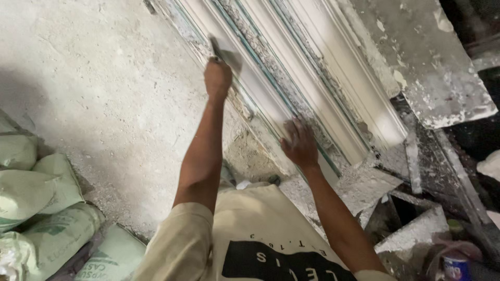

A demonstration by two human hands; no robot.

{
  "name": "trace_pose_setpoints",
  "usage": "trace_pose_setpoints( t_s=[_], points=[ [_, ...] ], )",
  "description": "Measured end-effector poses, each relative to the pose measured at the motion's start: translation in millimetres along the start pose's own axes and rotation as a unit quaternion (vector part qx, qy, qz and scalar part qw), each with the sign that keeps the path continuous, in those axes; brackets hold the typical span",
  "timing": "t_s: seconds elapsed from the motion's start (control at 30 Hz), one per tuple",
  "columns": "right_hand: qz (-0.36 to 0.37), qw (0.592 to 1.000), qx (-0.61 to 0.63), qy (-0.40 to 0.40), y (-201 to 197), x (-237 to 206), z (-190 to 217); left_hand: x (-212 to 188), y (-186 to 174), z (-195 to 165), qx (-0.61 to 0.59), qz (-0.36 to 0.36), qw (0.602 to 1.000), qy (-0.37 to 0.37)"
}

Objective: The person scrapes excess plaster residue from the grooves of decorative white molding pieces laid on a work surface, using a small handheld scraper and steadying the pieces with the other hand. They work along the lengths of several molding strips, moving from one piece to the next and brushing off loosened debris.

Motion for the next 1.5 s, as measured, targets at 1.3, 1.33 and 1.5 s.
trace_pose_setpoints(
  t_s=[1.3, 1.33, 1.5],
  points=[
    [0.019, 0.998, 0.058, 0.028, -13, 0, 0, -245, 72, 138, -0.136, 0.098, 0.985, -0.048],
    [0.012, 0.998, 0.058, 0.022, -14, 1, 2, -249, 83, 148, -0.158, 0.145, 0.968, -0.131],
    [0.017, 0.997, 0.074, 0.016, -16, 1, 2, -255, 65, 111, -0.111, -0.019, 0.986, 0.124]
  ],
)
Point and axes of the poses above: each hand's wrist, its own x-axis towards the middle knuckle, its own y-axis out of the palm, z = x × y, the point moved 8 cm from there along x, towards the middle knuckle, and after that the axes turned 5 degrees about -y, right-handed, at the moved point
